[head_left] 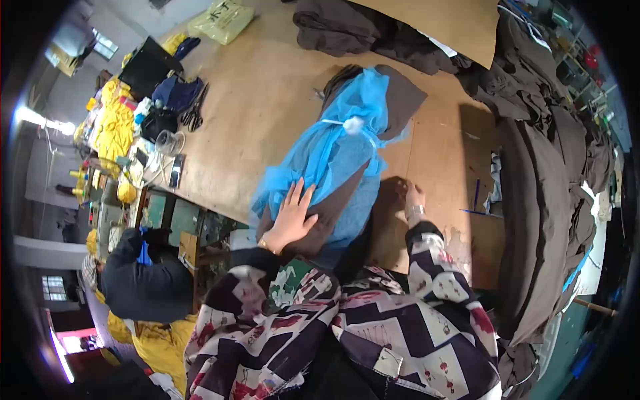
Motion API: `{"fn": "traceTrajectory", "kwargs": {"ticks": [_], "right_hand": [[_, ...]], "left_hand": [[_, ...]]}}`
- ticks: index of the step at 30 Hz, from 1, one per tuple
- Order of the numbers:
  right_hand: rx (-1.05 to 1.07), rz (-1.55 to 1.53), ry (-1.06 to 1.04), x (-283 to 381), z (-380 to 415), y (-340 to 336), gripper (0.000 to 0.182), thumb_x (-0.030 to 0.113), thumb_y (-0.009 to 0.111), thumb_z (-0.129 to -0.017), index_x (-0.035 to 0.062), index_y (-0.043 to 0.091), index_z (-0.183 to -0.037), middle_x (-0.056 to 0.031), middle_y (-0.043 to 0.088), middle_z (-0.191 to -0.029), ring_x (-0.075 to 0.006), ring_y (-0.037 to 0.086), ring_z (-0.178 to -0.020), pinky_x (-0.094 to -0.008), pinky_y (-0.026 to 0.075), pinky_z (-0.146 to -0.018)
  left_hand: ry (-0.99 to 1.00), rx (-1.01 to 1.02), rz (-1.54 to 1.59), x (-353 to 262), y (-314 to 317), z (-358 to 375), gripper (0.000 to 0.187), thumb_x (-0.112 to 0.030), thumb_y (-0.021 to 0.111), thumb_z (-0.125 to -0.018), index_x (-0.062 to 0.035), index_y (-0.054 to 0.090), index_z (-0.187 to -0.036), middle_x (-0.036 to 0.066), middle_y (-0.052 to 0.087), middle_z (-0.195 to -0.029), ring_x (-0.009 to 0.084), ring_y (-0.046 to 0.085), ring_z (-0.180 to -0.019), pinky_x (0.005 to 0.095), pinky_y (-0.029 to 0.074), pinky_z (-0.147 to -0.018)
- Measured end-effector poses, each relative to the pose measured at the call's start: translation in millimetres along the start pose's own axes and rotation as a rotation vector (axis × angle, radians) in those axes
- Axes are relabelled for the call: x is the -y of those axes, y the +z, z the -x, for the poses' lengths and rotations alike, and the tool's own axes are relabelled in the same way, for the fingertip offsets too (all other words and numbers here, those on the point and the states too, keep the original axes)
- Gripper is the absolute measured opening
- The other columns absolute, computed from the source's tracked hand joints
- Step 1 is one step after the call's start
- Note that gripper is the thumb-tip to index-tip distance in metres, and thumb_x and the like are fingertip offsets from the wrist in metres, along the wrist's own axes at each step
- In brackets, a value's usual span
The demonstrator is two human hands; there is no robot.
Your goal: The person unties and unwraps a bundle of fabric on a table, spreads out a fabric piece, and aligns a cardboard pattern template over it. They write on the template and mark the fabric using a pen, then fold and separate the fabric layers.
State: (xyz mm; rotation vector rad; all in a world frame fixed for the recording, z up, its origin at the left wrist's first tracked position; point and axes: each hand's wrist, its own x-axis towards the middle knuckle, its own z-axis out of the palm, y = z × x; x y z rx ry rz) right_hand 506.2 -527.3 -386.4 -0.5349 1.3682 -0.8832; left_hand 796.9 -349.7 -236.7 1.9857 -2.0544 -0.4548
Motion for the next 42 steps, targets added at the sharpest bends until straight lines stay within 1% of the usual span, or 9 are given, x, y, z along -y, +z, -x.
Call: {"fn": "traceTrajectory", "kwargs": {"ticks": [7,11,18,23,27,31,34,39,42], "right_hand": [[-0.064,0.152,-0.025,-1,48,33,0.028,0.030,0.054,-0.091,0.0043,0.059,-0.103,-0.0040,0.065,-0.089,-0.0133,0.062,-0.073,-0.0234,0.045,-0.059],[-0.235,0.256,-0.241,-23,51,56,0.045,0.037,0.053,-0.091,-0.0049,0.057,-0.109,-0.0124,0.064,-0.102,-0.0193,0.058,-0.098,-0.0289,0.043,-0.086],[-0.210,0.656,-0.211,-35,104,101,0.072,0.058,0.056,-0.082,-0.0037,0.055,-0.120,-0.0191,0.059,-0.117,-0.0270,0.051,-0.116,-0.0333,0.037,-0.098],[0.191,0.003,-0.036,-23,112,113,0.078,0.047,0.066,-0.078,-0.0039,0.043,-0.131,-0.0127,0.048,-0.133,-0.0210,0.041,-0.125,-0.0312,0.026,-0.106],[0.100,0.411,-0.308,94,160,162,0.068,0.032,0.071,-0.076,-0.0069,0.045,-0.125,-0.0131,0.058,-0.118,-0.0243,0.056,-0.105,-0.0342,0.043,-0.093],[0.213,0.811,-0.829,175,152,224,0.090,0.037,0.079,-0.065,-0.0102,0.036,-0.129,-0.0229,0.061,-0.104,-0.0287,0.061,-0.097,-0.0341,0.048,-0.086],[0.101,1.415,-0.745,180,209,305,0.100,0.045,0.068,-0.066,-0.0170,0.025,-0.130,-0.0244,0.063,-0.078,-0.0384,0.063,-0.072,-0.0429,0.052,-0.068],[0.820,1.222,-0.534,55,191,315,0.097,0.052,0.064,-0.074,-0.0156,0.024,-0.132,-0.0340,0.058,-0.091,-0.0432,0.060,-0.086,-0.0444,0.049,-0.077],[0.892,0.888,-0.803,40,208,299,0.047,0.032,0.067,-0.082,-0.0054,0.057,-0.109,-0.0168,0.065,-0.082,-0.0237,0.066,-0.072,-0.0308,0.051,-0.063]], "left_hand": [[-0.110,0.358,0.458,57,-56,-61,0.051,-0.030,0.068,-0.077,-0.0127,0.052,-0.123,0.018,0.051,-0.123,0.0357,0.049,-0.110,0.0420,0.040,-0.093],[0.010,-0.208,0.128,88,-31,-87,0.061,-0.042,0.061,-0.082,-0.0058,0.045,-0.128,0.024,0.051,-0.121,0.0380,0.051,-0.110,0.0401,0.041,-0.093],[-0.289,0.379,0.617,127,-30,-67,0.093,-0.053,0.069,-0.070,0.0028,0.033,-0.135,0.027,0.047,-0.128,0.0371,0.047,-0.119,0.0405,0.037,-0.100],[-0.352,0.365,0.934,127,-17,-59,0.090,-0.041,0.070,-0.075,0.0005,0.023,-0.140,0.019,0.049,-0.128,0.0290,0.049,-0.117,0.0370,0.039,-0.099],[-0.392,0.592,1.829,142,76,-60,0.051,-0.032,0.052,-0.092,-0.0008,0.042,-0.131,0.007,0.054,-0.121,0.0157,0.055,-0.104,0.0320,0.048,-0.086],[-0.402,0.267,2.305,52,81,-78,0.043,-0.031,0.047,-0.095,-0.0011,0.048,-0.126,0.007,0.058,-0.116,0.0139,0.057,-0.098,0.0321,0.049,-0.082],[-0.448,0.327,2.309,69,79,-56,0.042,-0.029,0.044,-0.096,-0.0004,0.048,-0.126,0.008,0.058,-0.116,0.0154,0.057,-0.100,0.0319,0.048,-0.085],[-0.623,0.382,2.035,163,63,49,0.040,-0.026,0.041,-0.098,0.0008,0.047,-0.127,0.009,0.058,-0.116,0.0179,0.057,-0.103,0.0316,0.046,-0.089],[-0.712,0.403,1.737,215,32,113,0.038,-0.023,0.039,-0.098,0.0015,0.047,-0.127,0.010,0.058,-0.116,0.0194,0.056,-0.105,0.0315,0.045,-0.091]]}}
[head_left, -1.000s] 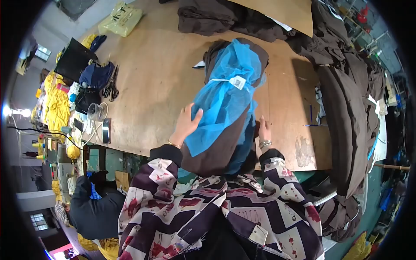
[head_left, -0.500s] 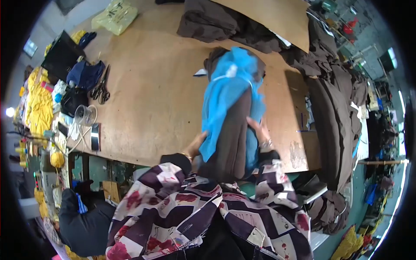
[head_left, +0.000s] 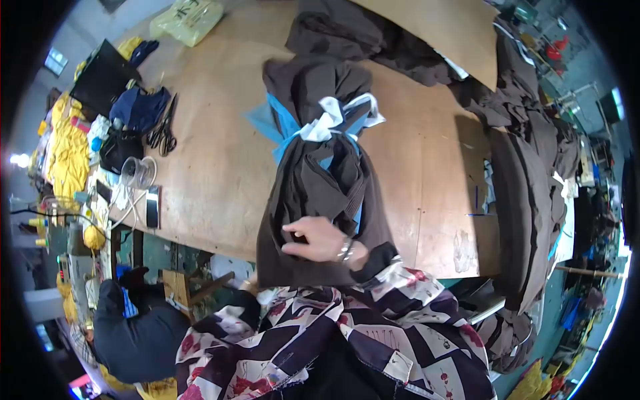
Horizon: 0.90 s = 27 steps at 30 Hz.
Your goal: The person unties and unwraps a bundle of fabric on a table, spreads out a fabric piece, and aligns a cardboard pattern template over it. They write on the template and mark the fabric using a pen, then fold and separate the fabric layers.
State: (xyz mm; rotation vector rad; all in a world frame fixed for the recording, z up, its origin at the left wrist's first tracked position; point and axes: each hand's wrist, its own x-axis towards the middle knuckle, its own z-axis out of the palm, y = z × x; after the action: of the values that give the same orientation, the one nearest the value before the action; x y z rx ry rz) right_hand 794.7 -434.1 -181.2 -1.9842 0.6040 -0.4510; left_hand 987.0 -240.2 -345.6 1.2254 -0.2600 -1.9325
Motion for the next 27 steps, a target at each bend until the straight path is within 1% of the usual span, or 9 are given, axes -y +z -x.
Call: {"fn": "traceTrajectory", "kwargs": {"ticks": [3,5,6,12,15,17,21,24,27], "right_hand": [[-0.287,-0.310,0.190,-6,4,-32,0.017,0.018,0.068,-0.080,0.0035,0.067,-0.088,-0.0092,0.065,-0.071,-0.0148,0.064,-0.061,-0.0255,0.049,-0.057],[-0.560,-0.149,0.242,-24,3,-59,0.011,0.013,0.065,-0.082,0.0032,0.065,-0.086,-0.0071,0.063,-0.067,-0.0129,0.061,-0.058,-0.0250,0.048,-0.056],[-0.634,-0.057,0.226,-36,1,-70,0.010,0.013,0.065,-0.082,0.0034,0.065,-0.085,-0.0069,0.063,-0.068,-0.0129,0.061,-0.058,-0.0248,0.048,-0.056],[-0.750,0.154,0.187,-85,-41,-100,0.010,0.012,0.064,-0.082,0.0039,0.063,-0.088,-0.0083,0.065,-0.074,-0.0155,0.062,-0.060,-0.0277,0.049,-0.056],[-0.790,0.264,0.265,-115,-79,-115,0.019,0.020,0.063,-0.083,0.0015,0.061,-0.089,-0.0109,0.065,-0.078,-0.0223,0.063,-0.065,-0.0327,0.051,-0.061],[-0.766,0.389,0.691,-135,-108,-123,0.025,0.026,0.062,-0.084,0.0016,0.062,-0.087,-0.0124,0.064,-0.078,-0.0272,0.063,-0.070,-0.0353,0.051,-0.065],[-0.558,0.524,0.643,-163,-135,-132,0.028,0.029,0.060,-0.086,0.0015,0.061,-0.083,-0.0136,0.060,-0.073,-0.0293,0.060,-0.068,-0.0342,0.049,-0.064],[-0.869,0.141,0.049,-147,-150,-150,0.026,0.025,0.056,-0.090,0.0004,0.058,-0.082,-0.0091,0.054,-0.065,-0.0226,0.053,-0.059,-0.0307,0.042,-0.055],[-0.719,-0.888,0.120,-129,-167,-137,0.028,0.024,0.050,-0.096,0.0037,0.055,-0.078,-0.0005,0.053,-0.063,-0.0112,0.052,-0.056,-0.0260,0.042,-0.051]], "left_hand": [[-0.224,-0.407,-0.360,-59,2,49,0.036,-0.028,0.049,-0.093,0.0000,0.057,-0.115,0.006,0.064,-0.098,0.0147,0.061,-0.083,0.0258,0.049,-0.076],[0.180,-0.411,-0.680,-80,-14,31,0.023,-0.021,0.054,-0.090,-0.0023,0.062,-0.101,0.003,0.064,-0.083,0.0119,0.059,-0.071,0.0252,0.047,-0.063],[0.530,-0.661,-0.919,-83,-12,20,0.014,-0.014,0.055,-0.087,-0.0021,0.063,-0.088,0.010,0.062,-0.069,0.0158,0.060,-0.067,0.0287,0.047,-0.060],[1.183,-0.699,-1.114,-209,148,-68,0.007,-0.008,0.060,-0.080,-0.0042,0.062,-0.086,0.014,0.064,-0.082,0.0298,0.062,-0.079,0.0357,0.048,-0.070],[1.252,-0.532,-1.215,-235,177,-130,0.025,-0.009,0.064,-0.072,-0.0039,0.056,-0.096,0.015,0.058,-0.105,0.0358,0.053,-0.099,0.0416,0.043,-0.085],[1.310,-0.519,-1.283,-241,185,-160,0.044,-0.007,0.070,-0.063,-0.0039,0.052,-0.103,0.020,0.050,-0.116,0.0396,0.048,-0.107,0.0429,0.040,-0.093],[1.363,-0.670,-1.146,-217,179,-180,0.070,-0.007,0.075,-0.059,0.0017,0.040,-0.120,0.025,0.044,-0.123,0.0420,0.044,-0.114,0.0439,0.037,-0.097],[1.341,-0.683,-1.079,-220,177,-179,0.078,-0.010,0.076,-0.060,0.0048,0.036,-0.125,0.023,0.046,-0.121,0.0390,0.046,-0.113,0.0430,0.038,-0.096],[1.264,-0.693,-1.067,-219,177,-181,0.076,-0.010,0.075,-0.060,0.0039,0.037,-0.125,0.021,0.049,-0.120,0.0369,0.049,-0.109,0.0420,0.039,-0.093]]}}
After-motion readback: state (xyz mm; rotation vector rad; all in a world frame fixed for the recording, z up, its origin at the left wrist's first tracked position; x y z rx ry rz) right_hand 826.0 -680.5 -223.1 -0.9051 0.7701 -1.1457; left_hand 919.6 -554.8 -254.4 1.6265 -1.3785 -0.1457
